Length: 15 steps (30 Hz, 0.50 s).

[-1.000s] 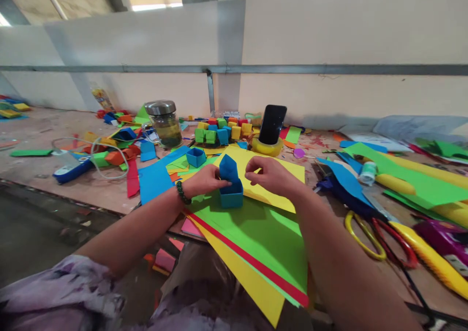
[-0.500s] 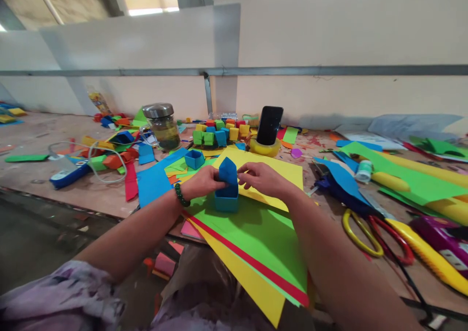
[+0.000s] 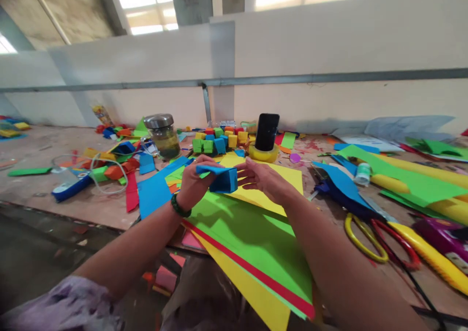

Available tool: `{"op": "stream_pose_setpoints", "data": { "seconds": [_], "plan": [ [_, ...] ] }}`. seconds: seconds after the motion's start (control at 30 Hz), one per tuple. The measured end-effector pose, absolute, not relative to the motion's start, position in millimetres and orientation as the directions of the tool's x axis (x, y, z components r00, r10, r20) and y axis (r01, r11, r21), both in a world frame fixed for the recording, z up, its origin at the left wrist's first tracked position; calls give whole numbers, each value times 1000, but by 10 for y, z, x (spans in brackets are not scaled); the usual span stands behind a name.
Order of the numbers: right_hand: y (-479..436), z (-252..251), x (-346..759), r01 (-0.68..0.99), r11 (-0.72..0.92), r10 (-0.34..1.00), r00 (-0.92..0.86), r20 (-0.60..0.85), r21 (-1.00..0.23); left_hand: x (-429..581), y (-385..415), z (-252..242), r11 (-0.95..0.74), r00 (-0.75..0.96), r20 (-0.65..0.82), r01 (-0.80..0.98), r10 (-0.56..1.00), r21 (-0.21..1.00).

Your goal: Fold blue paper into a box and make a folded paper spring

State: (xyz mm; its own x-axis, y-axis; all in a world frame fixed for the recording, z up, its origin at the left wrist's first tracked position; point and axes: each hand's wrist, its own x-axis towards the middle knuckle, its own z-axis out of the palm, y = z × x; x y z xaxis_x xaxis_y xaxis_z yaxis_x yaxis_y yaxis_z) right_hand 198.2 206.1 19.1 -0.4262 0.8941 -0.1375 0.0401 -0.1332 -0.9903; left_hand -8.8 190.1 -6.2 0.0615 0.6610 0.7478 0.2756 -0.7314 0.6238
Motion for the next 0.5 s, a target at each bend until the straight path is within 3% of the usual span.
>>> {"op": "stream_pose_setpoints", "data": {
  "seconds": [0.13,0.27,0.5],
  "plan": [
    [2024,171,1944,-101,-110,877,-477,-49,-989,-82,1711,-17,-855,87,900,365,427,370],
    [1968,199,1956,-47,49,874,-482,66,-998,-53,1611,-27,-893,179,958,431,225,129],
    [1973,203,1954,164,268,857,-491,157,-949,10,1638,-82,-808,283,946,588,156,-43]
  ]
}}
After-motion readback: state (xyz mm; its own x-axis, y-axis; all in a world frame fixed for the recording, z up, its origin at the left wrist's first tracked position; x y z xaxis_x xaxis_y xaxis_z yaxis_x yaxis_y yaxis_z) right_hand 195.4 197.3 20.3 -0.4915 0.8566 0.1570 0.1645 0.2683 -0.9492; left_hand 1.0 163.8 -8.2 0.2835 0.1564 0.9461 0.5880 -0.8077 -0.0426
